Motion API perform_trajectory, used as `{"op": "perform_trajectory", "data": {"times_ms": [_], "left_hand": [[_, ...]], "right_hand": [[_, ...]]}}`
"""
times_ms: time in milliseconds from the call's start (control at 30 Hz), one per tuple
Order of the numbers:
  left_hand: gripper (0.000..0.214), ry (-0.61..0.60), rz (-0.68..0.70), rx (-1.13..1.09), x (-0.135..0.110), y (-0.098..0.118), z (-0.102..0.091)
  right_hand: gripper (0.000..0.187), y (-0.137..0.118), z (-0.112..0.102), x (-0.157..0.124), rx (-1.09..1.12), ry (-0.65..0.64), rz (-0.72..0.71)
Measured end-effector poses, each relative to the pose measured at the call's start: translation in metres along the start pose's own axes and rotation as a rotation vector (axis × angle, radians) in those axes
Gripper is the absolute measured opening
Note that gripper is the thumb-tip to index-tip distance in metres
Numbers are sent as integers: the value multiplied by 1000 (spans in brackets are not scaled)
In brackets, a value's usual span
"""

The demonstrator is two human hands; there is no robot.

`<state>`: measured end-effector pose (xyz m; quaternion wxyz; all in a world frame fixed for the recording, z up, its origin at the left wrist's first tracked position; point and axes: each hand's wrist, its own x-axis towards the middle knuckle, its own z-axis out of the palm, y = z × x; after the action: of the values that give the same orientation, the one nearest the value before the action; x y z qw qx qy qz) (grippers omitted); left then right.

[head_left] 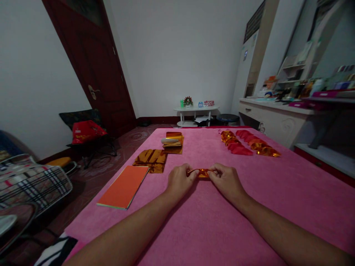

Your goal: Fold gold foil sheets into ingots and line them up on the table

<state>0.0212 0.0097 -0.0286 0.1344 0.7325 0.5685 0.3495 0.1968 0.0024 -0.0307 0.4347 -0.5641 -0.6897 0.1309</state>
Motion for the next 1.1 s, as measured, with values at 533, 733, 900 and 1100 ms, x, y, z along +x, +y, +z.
{"op": "perform_trajectory", "data": {"times_ms": [533,733,900,1100], "left_hand": [[42,-17,-87,338,9,0,4],[58,27,-160,263,28,3,10],[59,73,-204,262,42,4,15],[59,65,-71,286,39,4,24]], "right_hand": [[36,-6,6,8,-507,-41,92],[38,-12,16,30,-681,3,62],[35,-14,18,30,-724,31,10],[44,-9,16,34,-712,59,125]]}}
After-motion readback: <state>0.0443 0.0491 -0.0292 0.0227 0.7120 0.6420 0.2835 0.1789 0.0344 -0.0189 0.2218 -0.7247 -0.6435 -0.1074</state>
